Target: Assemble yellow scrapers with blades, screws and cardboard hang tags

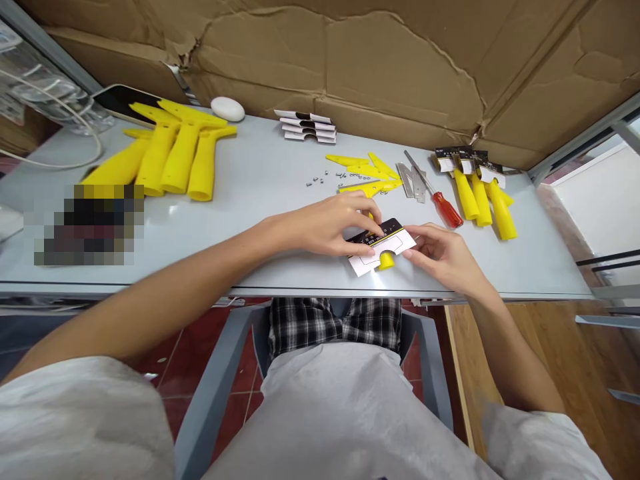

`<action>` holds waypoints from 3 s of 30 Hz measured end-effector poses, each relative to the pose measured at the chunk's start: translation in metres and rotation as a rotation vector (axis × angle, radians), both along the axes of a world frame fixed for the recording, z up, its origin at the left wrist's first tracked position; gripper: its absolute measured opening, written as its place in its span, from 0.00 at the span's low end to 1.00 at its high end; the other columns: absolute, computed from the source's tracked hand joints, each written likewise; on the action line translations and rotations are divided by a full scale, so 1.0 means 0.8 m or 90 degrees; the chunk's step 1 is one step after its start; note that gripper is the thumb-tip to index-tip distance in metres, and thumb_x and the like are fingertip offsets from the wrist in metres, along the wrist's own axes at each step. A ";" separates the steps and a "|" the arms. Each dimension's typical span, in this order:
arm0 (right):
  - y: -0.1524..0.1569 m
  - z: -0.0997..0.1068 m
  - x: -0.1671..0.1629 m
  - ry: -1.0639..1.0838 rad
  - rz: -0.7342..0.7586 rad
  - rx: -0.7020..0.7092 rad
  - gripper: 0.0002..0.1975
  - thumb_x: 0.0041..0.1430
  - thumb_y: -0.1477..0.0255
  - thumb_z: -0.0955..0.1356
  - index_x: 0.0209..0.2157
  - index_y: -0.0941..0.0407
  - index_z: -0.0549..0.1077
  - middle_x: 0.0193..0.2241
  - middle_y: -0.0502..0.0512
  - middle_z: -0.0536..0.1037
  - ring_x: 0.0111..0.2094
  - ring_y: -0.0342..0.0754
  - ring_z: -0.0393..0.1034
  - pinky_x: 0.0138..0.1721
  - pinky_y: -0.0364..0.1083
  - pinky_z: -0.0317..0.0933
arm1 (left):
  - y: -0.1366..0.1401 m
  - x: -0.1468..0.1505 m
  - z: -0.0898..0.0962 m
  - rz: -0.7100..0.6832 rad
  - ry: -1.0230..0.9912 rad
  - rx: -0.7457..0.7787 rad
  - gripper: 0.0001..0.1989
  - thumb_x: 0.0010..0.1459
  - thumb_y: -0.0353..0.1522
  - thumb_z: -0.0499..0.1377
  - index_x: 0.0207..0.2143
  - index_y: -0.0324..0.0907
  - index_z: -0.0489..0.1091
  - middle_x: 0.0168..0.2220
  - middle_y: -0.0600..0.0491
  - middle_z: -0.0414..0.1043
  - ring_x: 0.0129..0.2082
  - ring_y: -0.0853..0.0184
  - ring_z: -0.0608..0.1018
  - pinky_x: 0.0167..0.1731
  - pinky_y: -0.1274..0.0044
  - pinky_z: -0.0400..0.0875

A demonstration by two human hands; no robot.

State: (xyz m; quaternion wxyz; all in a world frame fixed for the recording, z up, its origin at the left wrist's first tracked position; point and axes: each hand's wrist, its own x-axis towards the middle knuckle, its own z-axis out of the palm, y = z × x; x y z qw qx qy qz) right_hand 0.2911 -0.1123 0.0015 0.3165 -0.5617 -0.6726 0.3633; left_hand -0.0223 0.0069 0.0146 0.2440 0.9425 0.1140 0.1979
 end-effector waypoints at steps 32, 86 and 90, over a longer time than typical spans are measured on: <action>-0.042 -0.017 0.043 0.062 -0.008 0.173 0.15 0.68 0.58 0.84 0.38 0.55 0.88 0.52 0.56 0.86 0.53 0.41 0.83 0.56 0.42 0.77 | 0.027 0.006 -0.050 0.016 -0.041 0.049 0.25 0.81 0.30 0.59 0.73 0.52 0.82 0.76 0.45 0.83 0.82 0.51 0.77 0.82 0.49 0.68; -0.033 -0.021 -0.018 -0.171 -0.110 0.183 0.23 0.76 0.51 0.75 0.39 0.57 0.87 0.37 0.55 0.84 0.36 0.40 0.74 0.43 0.45 0.63 | 0.036 -0.012 -0.010 0.149 -0.194 -0.003 0.13 0.75 0.39 0.68 0.56 0.49 0.90 0.56 0.46 0.93 0.58 0.53 0.92 0.66 0.57 0.83; -0.042 -0.020 -0.030 -0.193 -0.162 0.215 0.24 0.77 0.49 0.74 0.44 0.58 0.86 0.36 0.55 0.84 0.35 0.41 0.73 0.42 0.46 0.64 | -0.005 -0.008 0.020 0.093 -0.181 0.045 0.14 0.77 0.44 0.66 0.57 0.53 0.88 0.57 0.47 0.93 0.60 0.50 0.91 0.67 0.52 0.82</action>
